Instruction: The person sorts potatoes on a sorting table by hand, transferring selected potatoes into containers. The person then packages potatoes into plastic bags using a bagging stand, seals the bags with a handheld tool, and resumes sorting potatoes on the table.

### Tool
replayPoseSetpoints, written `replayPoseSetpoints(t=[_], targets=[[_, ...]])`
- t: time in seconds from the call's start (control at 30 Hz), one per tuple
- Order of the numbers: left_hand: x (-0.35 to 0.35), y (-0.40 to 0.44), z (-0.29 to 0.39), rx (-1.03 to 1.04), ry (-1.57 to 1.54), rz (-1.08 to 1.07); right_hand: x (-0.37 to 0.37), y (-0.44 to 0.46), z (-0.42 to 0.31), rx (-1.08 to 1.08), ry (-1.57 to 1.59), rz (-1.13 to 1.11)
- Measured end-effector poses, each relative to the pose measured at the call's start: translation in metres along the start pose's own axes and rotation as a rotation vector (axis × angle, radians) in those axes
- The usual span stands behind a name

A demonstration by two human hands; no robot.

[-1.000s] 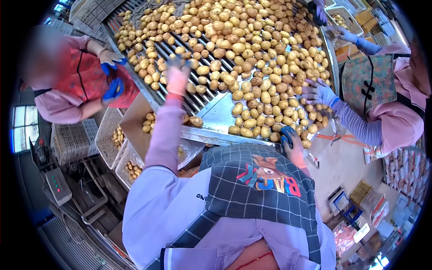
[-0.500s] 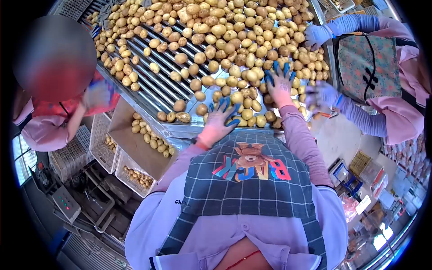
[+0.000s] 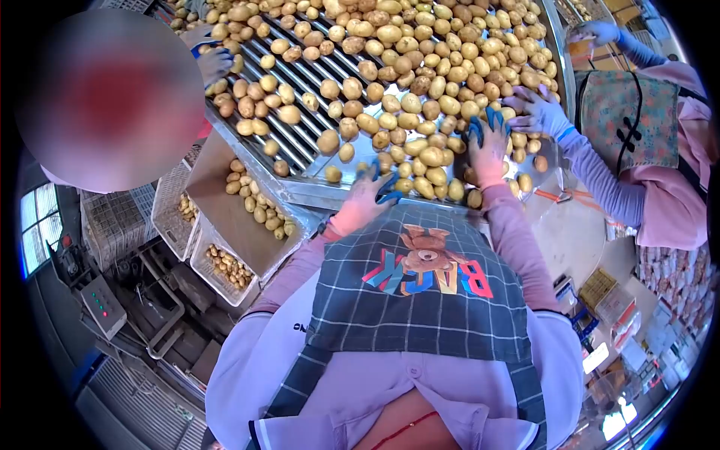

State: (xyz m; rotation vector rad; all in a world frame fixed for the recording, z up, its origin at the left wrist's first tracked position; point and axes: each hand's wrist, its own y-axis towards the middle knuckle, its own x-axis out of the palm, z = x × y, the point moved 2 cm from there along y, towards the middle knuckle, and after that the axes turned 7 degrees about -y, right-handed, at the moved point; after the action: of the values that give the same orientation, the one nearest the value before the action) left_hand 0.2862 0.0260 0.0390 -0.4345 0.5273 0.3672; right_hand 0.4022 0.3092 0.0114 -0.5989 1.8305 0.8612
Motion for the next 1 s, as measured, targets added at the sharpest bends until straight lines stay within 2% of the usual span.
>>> replayPoseSetpoints(t=[0.03, 0.07, 0.1, 0.17, 0.23, 0.27, 0.3, 0.33, 0.37, 0.43, 0.47, 0.5, 0.57, 0.6, 0.63, 0.67, 0.7, 0.73, 0.77, 0.83, 0.9, 0.93, 0.97, 1.0], targets=[[-0.010, 0.008, 0.010, -0.013, -0.385, 0.030, -0.014, -0.002, -0.025, 0.020, 0.191, 0.046], [-0.030, 0.018, 0.016, -0.027, -0.529, 0.087, -0.020, -0.013, -0.039, -0.126, 0.332, -0.024], [-0.052, 0.031, 0.014, -0.041, -0.672, 0.140, -0.026, -0.026, -0.050, -0.285, 0.310, -0.247], [-0.089, 0.068, -0.026, 0.058, -0.330, 0.638, -0.031, -0.056, -0.058, -0.507, 0.208, -0.471], [-0.139, 0.092, -0.049, -0.194, 0.652, 1.068, -0.027, -0.074, -0.037, -0.434, 0.233, -0.437], [-0.154, 0.108, -0.089, -0.293, 0.403, 0.970, -0.023, -0.077, -0.023, -0.369, 0.264, -0.453], [-0.163, 0.109, -0.097, -0.381, 0.155, 0.861, -0.022, -0.077, -0.014, -0.299, 0.297, -0.471], [-0.163, 0.115, -0.101, -0.452, 0.271, 0.414, -0.019, -0.076, -0.010, -0.267, 0.301, -0.451], [-0.150, 0.113, -0.097, -0.239, 0.211, 0.348, -0.013, -0.076, -0.007, -0.291, 0.273, -0.418], [-0.166, 0.090, -0.071, -0.026, -0.389, 0.068, -0.007, -0.074, -0.007, -0.264, 0.252, -0.411], [-0.167, 0.087, -0.104, -0.098, -0.572, 0.147, -0.009, -0.076, -0.008, -0.272, 0.255, -0.423], [-0.181, 0.065, -0.055, -0.003, -0.819, 0.293, -0.015, -0.070, -0.012, -0.246, 0.271, -0.429], [-0.185, 0.038, -0.064, -0.008, -0.798, 0.731, -0.016, -0.063, -0.020, -0.221, 0.294, -0.438], [-0.174, 0.022, -0.075, -0.205, -0.574, 0.761, -0.015, -0.062, -0.023, -0.156, 0.368, -0.414], [-0.163, 0.007, -0.057, -0.373, -0.299, 0.605, -0.014, -0.059, -0.025, -0.092, 0.441, -0.395], [-0.139, 0.000, -0.037, -0.456, -0.162, 0.462, -0.015, -0.055, -0.030, -0.050, 0.433, -0.367], [-0.105, -0.004, -0.038, -0.381, -0.142, 0.341, -0.012, -0.054, -0.030, -0.057, 0.434, -0.379], [-0.078, -0.005, -0.021, -0.278, 0.084, 0.284, -0.007, -0.055, -0.026, -0.001, 0.400, -0.367], [-0.046, -0.002, -0.024, -0.259, 0.318, 0.320, -0.001, -0.054, -0.023, 0.051, 0.367, -0.349], [-0.035, 0.008, -0.023, -0.309, 0.209, 0.366, 0.006, -0.060, -0.025, 0.042, 0.328, -0.287], [-0.045, 0.020, -0.025, -0.335, -0.029, 0.328, 0.005, -0.064, -0.022, 0.045, 0.295, -0.209], [-0.055, 0.023, -0.031, -0.181, -0.222, 0.357, 0.001, -0.062, -0.023, 0.060, 0.312, -0.239], [-0.062, 0.014, -0.037, -0.160, -0.837, 0.378, -0.002, -0.061, -0.020, 0.050, 0.312, -0.238], [-0.080, -0.005, -0.049, -0.274, -1.117, 0.356, -0.003, -0.060, -0.018, 0.026, 0.371, -0.286]])
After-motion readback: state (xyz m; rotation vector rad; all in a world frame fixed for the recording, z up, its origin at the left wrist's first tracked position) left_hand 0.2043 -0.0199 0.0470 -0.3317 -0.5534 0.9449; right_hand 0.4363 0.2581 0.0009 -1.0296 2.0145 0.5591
